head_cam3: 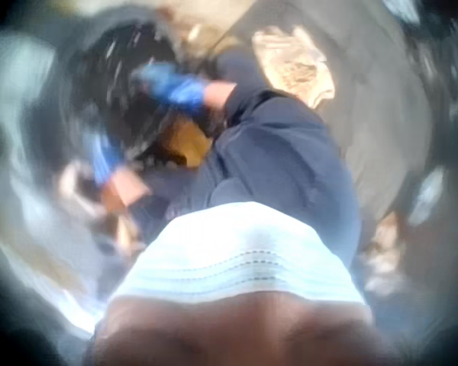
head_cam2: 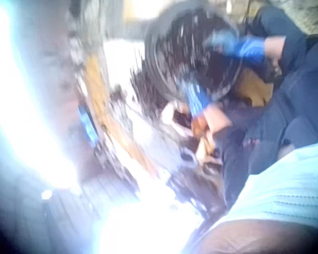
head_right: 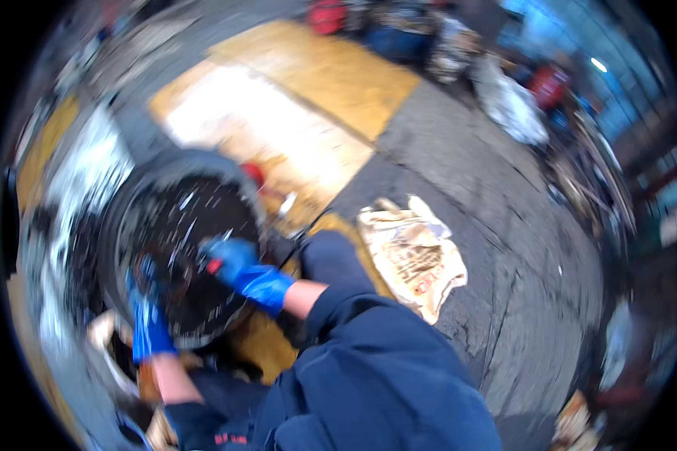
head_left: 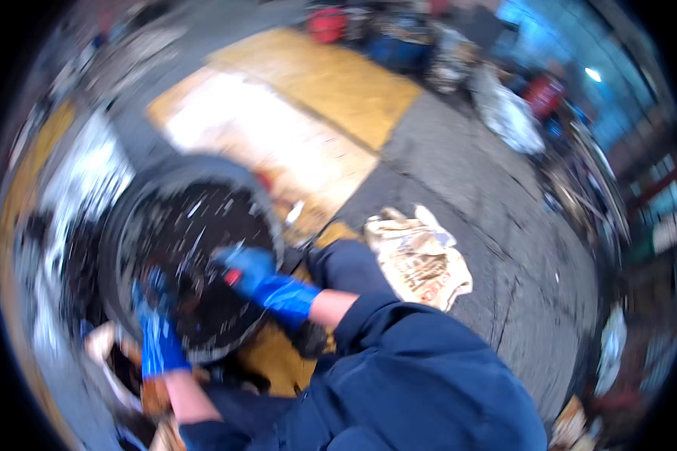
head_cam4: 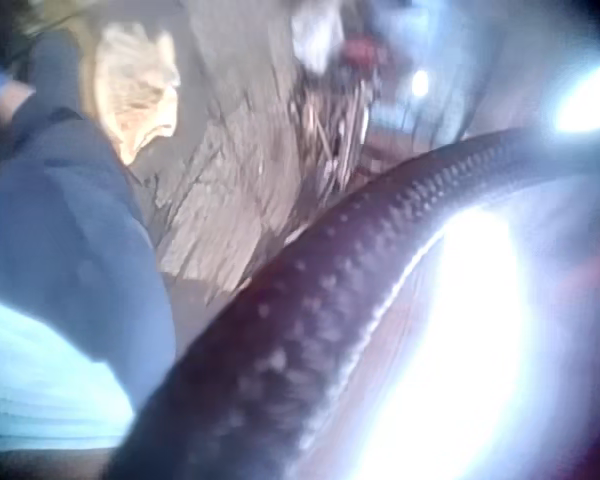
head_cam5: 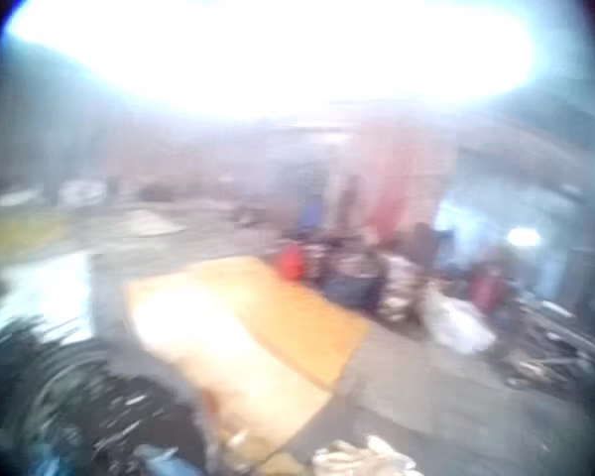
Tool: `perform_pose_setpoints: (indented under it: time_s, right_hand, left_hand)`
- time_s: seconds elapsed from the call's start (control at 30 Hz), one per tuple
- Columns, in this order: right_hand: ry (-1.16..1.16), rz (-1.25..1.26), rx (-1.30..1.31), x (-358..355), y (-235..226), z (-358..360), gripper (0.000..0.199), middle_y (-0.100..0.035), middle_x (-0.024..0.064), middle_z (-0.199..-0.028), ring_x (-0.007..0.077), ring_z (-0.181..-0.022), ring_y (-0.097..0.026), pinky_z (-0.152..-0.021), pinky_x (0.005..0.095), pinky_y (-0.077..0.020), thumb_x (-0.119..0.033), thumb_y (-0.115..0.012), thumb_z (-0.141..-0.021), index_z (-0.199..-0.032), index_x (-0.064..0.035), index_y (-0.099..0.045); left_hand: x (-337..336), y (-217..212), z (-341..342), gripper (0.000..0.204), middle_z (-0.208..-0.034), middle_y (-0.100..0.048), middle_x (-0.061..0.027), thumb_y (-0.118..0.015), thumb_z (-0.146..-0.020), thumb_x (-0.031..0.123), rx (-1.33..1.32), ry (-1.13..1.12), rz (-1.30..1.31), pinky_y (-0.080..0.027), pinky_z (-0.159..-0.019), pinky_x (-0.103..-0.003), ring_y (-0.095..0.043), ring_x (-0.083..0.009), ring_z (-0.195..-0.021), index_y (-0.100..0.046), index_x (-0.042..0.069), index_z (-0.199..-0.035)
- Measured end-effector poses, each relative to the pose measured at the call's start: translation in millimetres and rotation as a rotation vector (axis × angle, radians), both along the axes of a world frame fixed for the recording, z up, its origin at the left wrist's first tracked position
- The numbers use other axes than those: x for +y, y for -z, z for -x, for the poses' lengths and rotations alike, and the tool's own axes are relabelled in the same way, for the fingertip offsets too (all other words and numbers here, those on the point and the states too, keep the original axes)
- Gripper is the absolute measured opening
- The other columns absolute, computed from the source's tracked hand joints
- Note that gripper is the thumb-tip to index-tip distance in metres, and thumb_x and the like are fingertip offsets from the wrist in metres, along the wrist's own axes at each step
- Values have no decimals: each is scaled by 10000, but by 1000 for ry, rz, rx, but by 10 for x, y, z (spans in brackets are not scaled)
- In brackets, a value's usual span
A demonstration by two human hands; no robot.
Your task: The person uses a red-handled scraper to clean dark metal rings inside a large black basin filled with liquid. They repeatedly pick up rings from a pile, scrape them against the basin's surface, and place them into a brown paper bag. The process is repetitive and involves handling multiple small metal objects one by one.
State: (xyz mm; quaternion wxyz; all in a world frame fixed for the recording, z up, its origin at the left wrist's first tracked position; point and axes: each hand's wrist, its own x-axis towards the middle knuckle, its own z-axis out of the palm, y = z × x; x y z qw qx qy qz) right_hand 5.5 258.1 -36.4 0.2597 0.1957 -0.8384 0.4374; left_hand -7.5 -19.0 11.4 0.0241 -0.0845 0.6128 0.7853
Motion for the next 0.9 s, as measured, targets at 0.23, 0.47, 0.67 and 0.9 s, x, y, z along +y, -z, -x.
perform_pose_setpoints:
  time_s: [0.23, 0.47, 0.67, 0.9]
  right_hand:
    - [-151, -41, -183, 121, 122, -65, 292, -736, 137, -1124, 280, -1071, -698, -972, 361, -526, -30, -704, -869, -1158, -67, -723]
    - [-347, 181, -304, 79, 360, -41, 249, -730, 159, -1132, 248, -1042, -698, -939, 356, -536, 26, -677, -884, -1129, -4, -707]
    - [-235, -195, -332, 230, 323, -97, 252, -731, 143, -1145, 275, -1078, -696, -957, 371, -529, -58, -667, -928, -1175, -23, -704]
    - [-353, 226, -745, 416, 782, 206, 277, -669, 130, -1202, 207, -1073, -622, -946, 338, -519, -27, -611, -972, -1243, 19, -642]
  left_hand:
    - [280, -432, -425, 318, -1078, -730, -70, -568, -1036, 324, 303, 77, 242, -554, -790, -303, -691, -182, -933, -678, 70, -1194]
    - [275, -74, -214, 227, -859, -718, -117, -689, -906, 266, 375, -59, 888, -536, -708, -462, -705, -296, -813, -717, 64, -1003]
    - [258, -293, -186, 145, -885, -723, -91, -663, -828, 243, 220, 154, 1225, -531, -705, -481, -688, -348, -846, -691, 178, -954]
    - [400, 831, 345, 84, -717, -655, -65, -733, -857, 117, 204, -20, -547, -454, -543, -375, -584, -187, -614, -719, 52, -805]
